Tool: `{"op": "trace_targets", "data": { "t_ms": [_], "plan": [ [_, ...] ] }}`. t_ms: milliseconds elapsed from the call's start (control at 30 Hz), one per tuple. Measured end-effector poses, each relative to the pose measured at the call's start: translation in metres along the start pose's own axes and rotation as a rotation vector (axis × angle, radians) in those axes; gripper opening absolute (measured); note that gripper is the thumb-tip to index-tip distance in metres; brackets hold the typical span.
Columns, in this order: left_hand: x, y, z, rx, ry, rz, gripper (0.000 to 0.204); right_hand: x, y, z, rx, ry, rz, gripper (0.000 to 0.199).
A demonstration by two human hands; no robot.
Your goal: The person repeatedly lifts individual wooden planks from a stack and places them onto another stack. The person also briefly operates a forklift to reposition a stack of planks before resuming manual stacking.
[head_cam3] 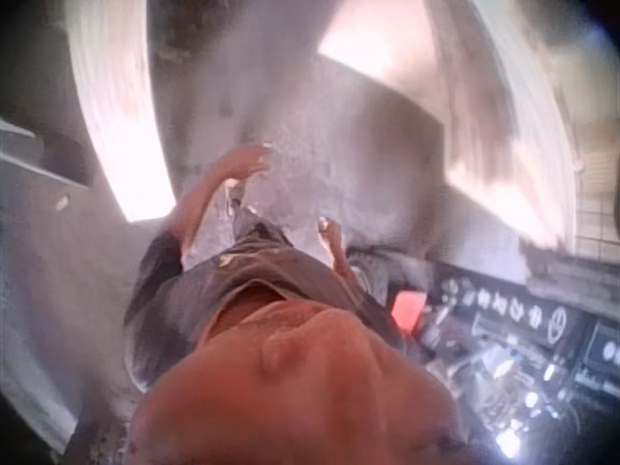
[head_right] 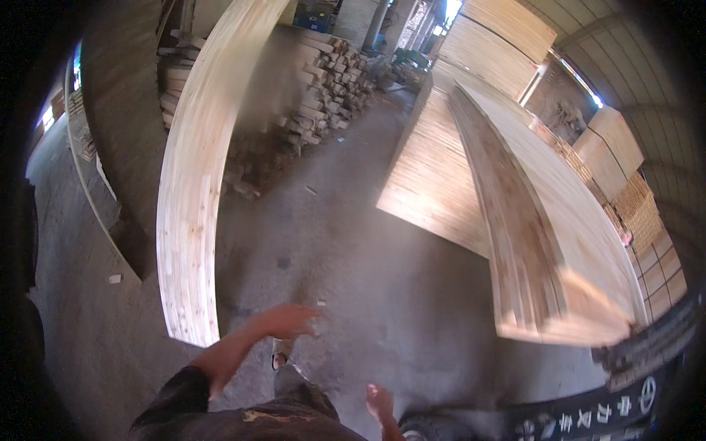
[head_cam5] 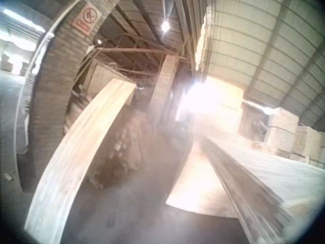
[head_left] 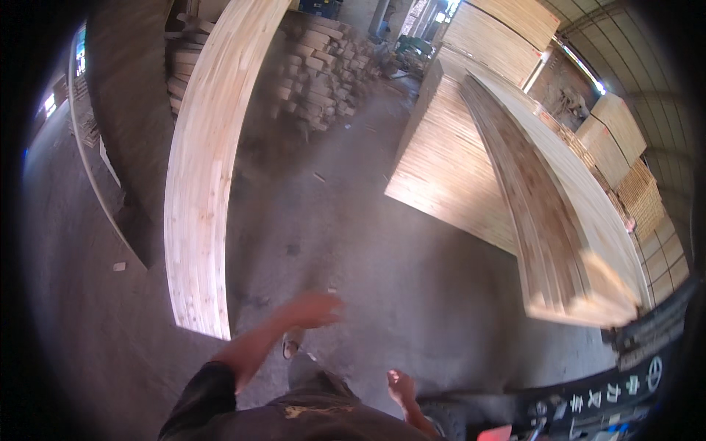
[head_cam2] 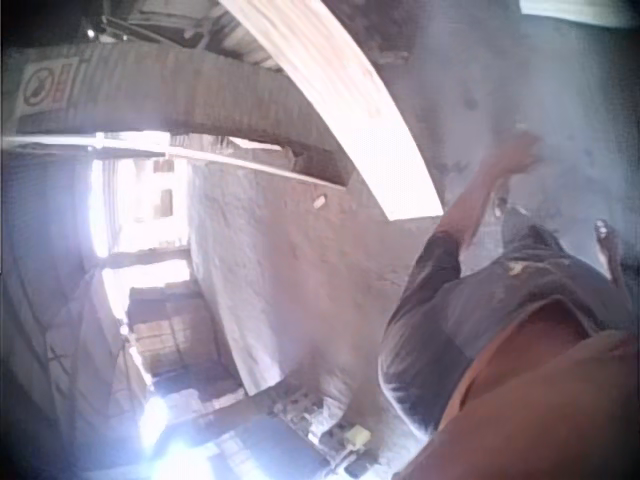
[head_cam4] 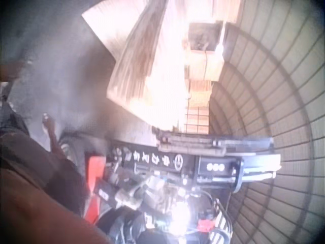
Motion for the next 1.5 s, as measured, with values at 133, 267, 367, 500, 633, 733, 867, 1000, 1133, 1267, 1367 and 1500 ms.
{"op": "trace_targets", "data": {
  "t_ms": [133,267,367,500,633,733,867,1000,1133,1267,1367,1500],
  "plan": [
    [0.208,-0.109,0.015,0.098,-0.429,-0.151,0.047,0.132,-0.053,-0.254,-0.219,-0.024,0.053,0.032],
    [0.362,-0.211,0.035,-0.058,-0.680,0.071,0.038,0.292,-0.130,-0.428,-0.379,-0.169,-0.251,0.035],
    [0.481,-0.254,0.010,0.000,-0.904,0.465,0.042,0.391,-0.178,-0.539,-0.371,-0.237,-0.310,0.034],
    [0.660,-0.328,-0.140,0.012,-0.833,0.469,0.039,0.451,-0.223,-0.703,-0.492,-0.166,-0.293,0.032],
    [0.778,-0.492,-0.440,-0.192,-0.423,0.246,0.025,0.471,-0.262,-0.854,-0.632,0.029,-0.466,0.030],
    [0.748,-0.622,-0.706,-0.242,-0.333,0.161,0.030,0.479,-0.306,-0.903,-0.680,0.165,-0.468,0.031],
    [0.532,-0.760,-1.028,-0.323,0.438,0.379,0.041,0.491,-0.356,-0.963,-0.897,0.369,-0.641,0.031],
    [0.368,-0.793,-1.226,-0.051,0.467,0.193,0.058,0.499,-0.383,-1.038,-1.225,0.539,-0.752,0.029],
    [0.314,-0.739,-1.332,0.578,0.355,0.655,0.053,0.531,-0.443,-1.125,-1.643,0.352,-0.817,0.032],
    [0.304,-0.695,-1.380,0.834,0.337,0.866,0.033,0.580,-0.550,-1.176,-2.030,0.182,-0.681,0.035],
    [0.306,-0.679,-1.394,0.843,0.276,1.017,0.038,0.611,-0.617,-1.219,-2.115,0.173,-0.457,0.035],
    [0.308,-0.676,-1.405,0.762,0.287,1.087,0.055,0.627,-0.639,-1.296,-2.240,0.321,-0.376,0.035]
  ]
}}
Point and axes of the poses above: each hand's wrist, its own z-axis away from the middle knuckle, its own y-axis out of the palm, x = y × z, the point moved 6 cm from there along -z, towards the middle knuckle, and after that the axes turned 2 degrees about -z, right-handed, at the moved point
